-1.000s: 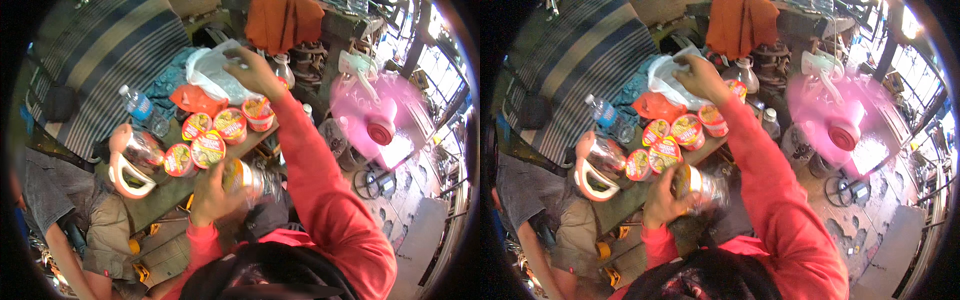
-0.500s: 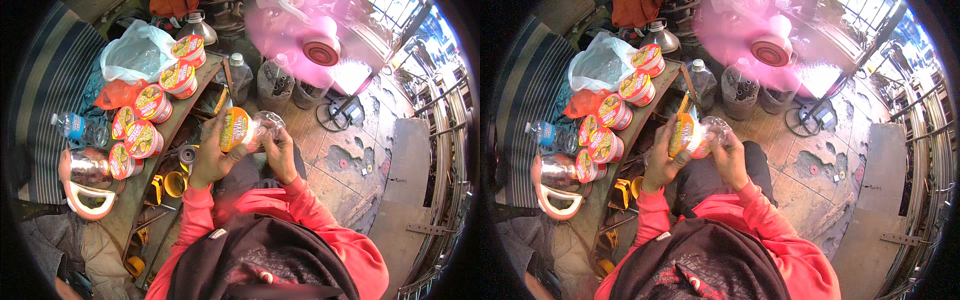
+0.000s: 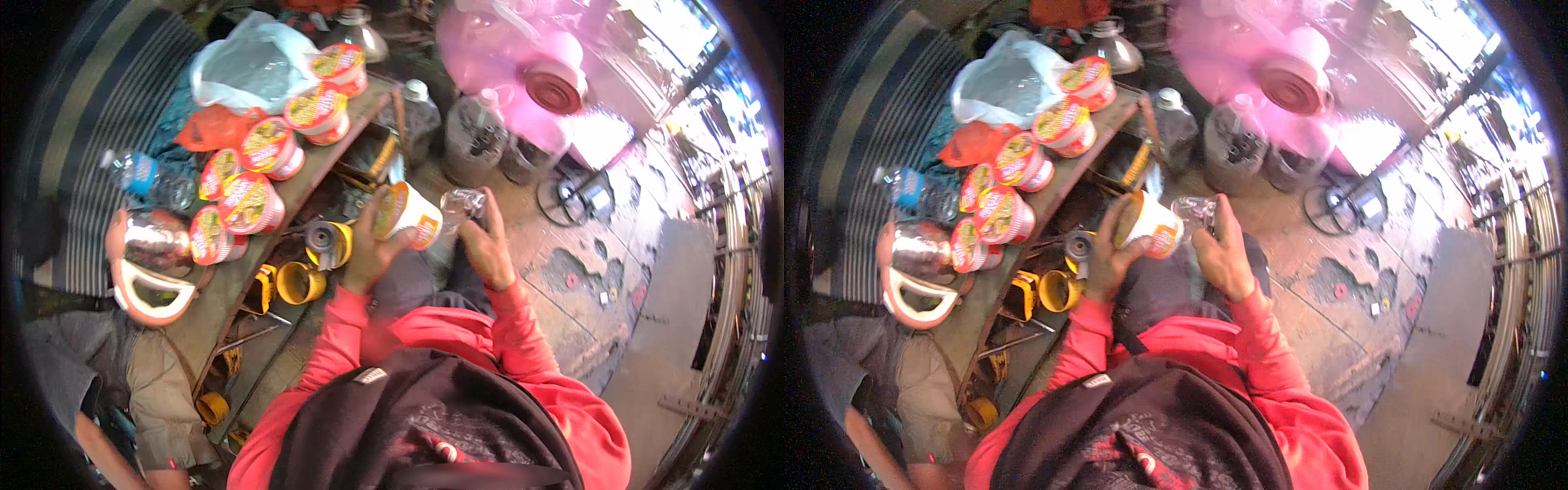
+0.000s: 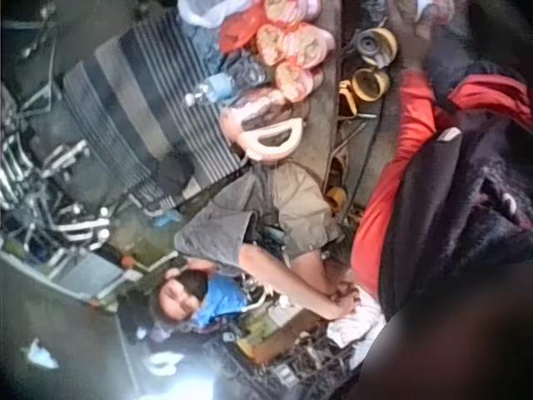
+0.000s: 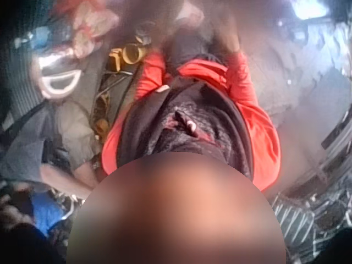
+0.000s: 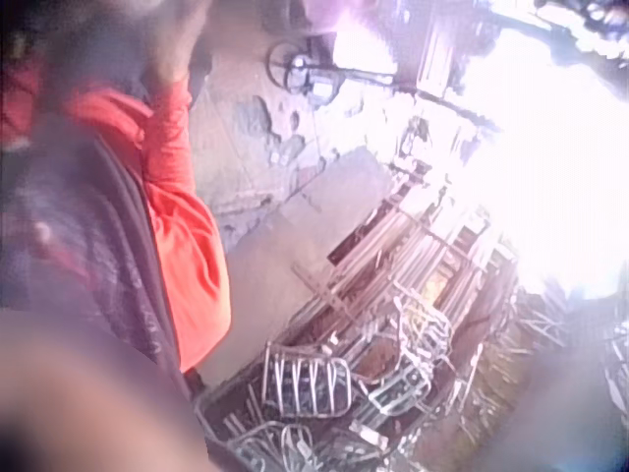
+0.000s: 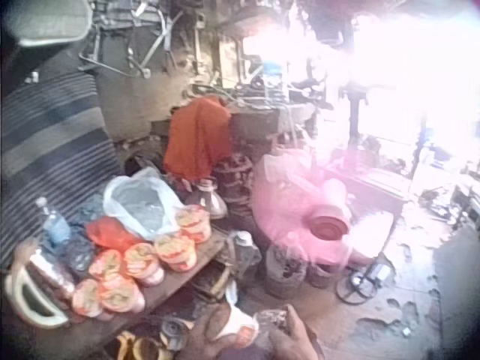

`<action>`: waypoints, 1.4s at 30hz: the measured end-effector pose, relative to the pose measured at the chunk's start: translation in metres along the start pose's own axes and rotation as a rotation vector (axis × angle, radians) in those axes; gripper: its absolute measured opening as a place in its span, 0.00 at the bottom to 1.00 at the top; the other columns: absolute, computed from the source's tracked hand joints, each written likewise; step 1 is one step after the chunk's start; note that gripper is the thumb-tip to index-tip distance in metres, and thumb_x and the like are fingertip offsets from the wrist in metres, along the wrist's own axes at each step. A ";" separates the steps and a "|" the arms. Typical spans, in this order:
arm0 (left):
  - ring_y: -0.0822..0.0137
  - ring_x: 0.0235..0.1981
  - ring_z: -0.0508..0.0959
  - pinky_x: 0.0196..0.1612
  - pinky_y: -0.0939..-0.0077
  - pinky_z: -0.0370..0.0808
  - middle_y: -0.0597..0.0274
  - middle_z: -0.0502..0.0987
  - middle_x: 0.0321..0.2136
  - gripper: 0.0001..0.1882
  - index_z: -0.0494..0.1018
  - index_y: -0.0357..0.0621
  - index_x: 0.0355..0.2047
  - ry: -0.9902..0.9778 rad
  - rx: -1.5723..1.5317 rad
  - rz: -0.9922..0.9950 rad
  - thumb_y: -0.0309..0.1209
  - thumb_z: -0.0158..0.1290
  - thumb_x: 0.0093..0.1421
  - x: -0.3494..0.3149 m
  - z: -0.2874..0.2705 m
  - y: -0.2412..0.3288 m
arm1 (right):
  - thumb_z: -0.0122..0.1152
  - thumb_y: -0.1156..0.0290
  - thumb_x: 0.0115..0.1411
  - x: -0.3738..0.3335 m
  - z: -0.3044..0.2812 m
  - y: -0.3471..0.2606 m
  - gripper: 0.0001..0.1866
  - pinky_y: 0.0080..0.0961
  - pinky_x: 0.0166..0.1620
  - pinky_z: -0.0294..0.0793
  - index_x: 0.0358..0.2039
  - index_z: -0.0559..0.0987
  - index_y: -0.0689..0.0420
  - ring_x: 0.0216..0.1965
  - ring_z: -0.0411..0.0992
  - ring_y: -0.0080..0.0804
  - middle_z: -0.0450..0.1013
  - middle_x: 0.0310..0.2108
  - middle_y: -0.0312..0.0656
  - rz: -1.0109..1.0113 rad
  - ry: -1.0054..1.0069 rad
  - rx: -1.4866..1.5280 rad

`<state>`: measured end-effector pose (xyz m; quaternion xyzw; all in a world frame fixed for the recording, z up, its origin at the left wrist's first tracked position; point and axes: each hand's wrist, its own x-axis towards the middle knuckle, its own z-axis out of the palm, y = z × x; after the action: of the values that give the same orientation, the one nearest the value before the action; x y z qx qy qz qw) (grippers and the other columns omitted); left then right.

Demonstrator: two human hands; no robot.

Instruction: The person repeatedly picks up instant noodle cups from a table, opens them, and places them into a white plastic bag. The person handles the cups one by one, opening the lids and transferring them into the bag.

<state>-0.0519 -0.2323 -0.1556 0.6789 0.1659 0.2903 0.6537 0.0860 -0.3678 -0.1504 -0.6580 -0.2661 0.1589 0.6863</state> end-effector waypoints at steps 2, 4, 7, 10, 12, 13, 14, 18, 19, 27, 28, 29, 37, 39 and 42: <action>0.64 0.55 0.70 0.58 0.69 0.68 0.53 0.68 0.55 0.42 0.56 0.33 0.63 0.044 -0.072 -0.050 0.32 0.65 0.53 -0.001 0.002 -0.010 | 0.49 0.77 0.54 0.024 0.020 -0.028 0.26 0.27 0.48 0.69 0.55 0.64 0.67 0.43 0.68 0.32 0.70 0.43 0.47 0.097 -0.148 0.239; 0.65 0.61 0.65 0.63 0.69 0.62 0.55 0.65 0.59 0.41 0.55 0.35 0.64 -0.007 -0.108 -0.105 0.26 0.63 0.53 -0.006 -0.001 -0.017 | 0.48 0.73 0.57 0.057 0.049 -0.058 0.28 0.27 0.49 0.69 0.60 0.62 0.67 0.44 0.66 0.29 0.69 0.44 0.46 -0.104 -0.392 0.286; 0.65 0.60 0.65 0.63 0.68 0.63 0.55 0.65 0.59 0.43 0.54 0.35 0.65 -0.018 0.091 -0.065 0.29 0.64 0.52 -0.017 -0.007 -0.019 | 0.50 0.67 0.65 0.140 0.128 -0.098 0.16 0.35 0.51 0.68 0.45 0.75 0.66 0.48 0.69 0.49 0.70 0.42 0.58 -0.594 -0.507 -0.146; 0.64 0.59 0.66 0.62 0.67 0.63 0.55 0.66 0.58 0.44 0.55 0.35 0.64 0.003 0.170 -0.026 0.32 0.66 0.51 -0.035 -0.012 -0.007 | 0.53 0.62 0.60 0.208 0.238 -0.125 0.16 0.49 0.42 0.70 0.35 0.76 0.65 0.40 0.69 0.62 0.68 0.38 0.65 -0.931 -0.193 -0.451; 0.64 0.57 0.68 0.61 0.68 0.64 0.55 0.68 0.55 0.46 0.56 0.35 0.64 -0.002 0.130 -0.056 0.35 0.67 0.49 -0.045 -0.015 0.003 | 0.54 0.62 0.58 0.240 0.286 -0.125 0.14 0.48 0.40 0.73 0.36 0.80 0.59 0.41 0.71 0.58 0.69 0.40 0.60 -1.044 -0.003 -0.710; 0.64 0.57 0.69 0.60 0.68 0.65 0.55 0.68 0.55 0.46 0.56 0.35 0.64 0.018 0.203 -0.026 0.36 0.67 0.49 -0.051 -0.016 0.008 | 0.54 0.62 0.58 0.254 0.303 -0.122 0.14 0.48 0.40 0.73 0.37 0.81 0.58 0.42 0.71 0.57 0.69 0.40 0.59 -1.140 0.038 -0.761; 0.64 0.56 0.69 0.59 0.68 0.65 0.55 0.68 0.55 0.46 0.56 0.34 0.64 0.046 0.280 0.014 0.36 0.68 0.49 -0.057 -0.018 0.012 | 0.54 0.63 0.58 0.265 0.318 -0.119 0.14 0.47 0.40 0.74 0.38 0.81 0.56 0.42 0.72 0.55 0.70 0.39 0.58 -1.184 0.038 -0.882; 0.63 0.56 0.69 0.60 0.67 0.66 0.51 0.67 0.55 0.46 0.55 0.30 0.63 0.078 0.111 -0.081 0.37 0.67 0.51 -0.069 -0.025 0.016 | 0.61 0.63 0.55 0.300 0.357 -0.101 0.19 0.45 0.58 0.67 0.44 0.81 0.61 0.59 0.64 0.55 0.65 0.57 0.61 -0.577 -0.578 -0.941; 0.61 0.57 0.69 0.60 0.67 0.65 0.49 0.67 0.55 0.47 0.55 0.28 0.63 0.090 0.077 -0.101 0.38 0.67 0.51 -0.071 -0.026 0.016 | 0.62 0.62 0.54 0.306 0.366 -0.097 0.23 0.44 0.59 0.66 0.47 0.78 0.63 0.61 0.63 0.53 0.64 0.58 0.62 -0.487 -0.599 -0.973; 0.63 0.57 0.69 0.61 0.67 0.65 0.52 0.68 0.56 0.45 0.54 0.29 0.63 0.059 -0.023 -0.071 0.34 0.66 0.52 -0.066 -0.019 0.019 | 0.67 0.57 0.50 0.335 0.367 -0.102 0.36 0.37 0.59 0.66 0.56 0.72 0.64 0.58 0.67 0.52 0.66 0.57 0.60 -0.198 -0.435 -0.148; 0.63 0.57 0.70 0.60 0.67 0.65 0.53 0.68 0.55 0.44 0.55 0.30 0.63 0.051 -0.064 -0.060 0.33 0.66 0.52 -0.064 -0.017 0.020 | 0.66 0.57 0.50 0.334 0.360 -0.104 0.36 0.39 0.60 0.66 0.56 0.71 0.64 0.58 0.66 0.53 0.65 0.59 0.60 -0.304 -0.470 -0.329; 0.64 0.57 0.70 0.60 0.67 0.66 0.53 0.68 0.56 0.43 0.56 0.32 0.63 0.053 -0.105 -0.153 0.31 0.66 0.51 -0.062 -0.016 0.020 | 0.65 0.57 0.49 0.331 0.352 -0.106 0.35 0.41 0.60 0.65 0.56 0.71 0.63 0.59 0.66 0.53 0.63 0.60 0.60 -0.415 -0.479 -0.496; 0.63 0.52 0.70 0.54 0.67 0.70 0.58 0.67 0.52 0.43 0.60 0.39 0.59 0.266 0.069 0.018 0.44 0.69 0.48 -0.043 -0.028 -0.002 | 0.64 0.67 0.54 0.216 0.234 -0.104 0.15 0.44 0.45 0.68 0.38 0.75 0.62 0.43 0.68 0.55 0.70 0.39 0.58 -0.946 -0.029 -0.131; 0.61 0.53 0.67 0.57 0.65 0.66 0.58 0.65 0.50 0.43 0.56 0.39 0.58 0.356 -0.023 0.063 0.41 0.68 0.49 -0.038 -0.030 -0.001 | 0.63 0.68 0.54 0.149 0.164 -0.082 0.14 0.42 0.38 0.70 0.35 0.73 0.64 0.35 0.70 0.55 0.70 0.31 0.55 -0.793 -0.225 -0.043; 0.61 0.54 0.67 0.57 0.66 0.66 0.57 0.65 0.52 0.44 0.54 0.39 0.59 0.316 0.021 0.085 0.42 0.68 0.50 -0.023 -0.031 0.009 | 0.64 0.59 0.57 0.072 0.070 -0.046 0.31 0.39 0.57 0.66 0.57 0.67 0.63 0.54 0.68 0.49 0.68 0.52 0.56 -0.517 -0.589 -0.185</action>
<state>-0.0904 -0.2225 -0.1516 0.6379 0.2408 0.4191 0.5995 0.0974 -0.2734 -0.0948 -0.5546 -0.6214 0.1382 0.5359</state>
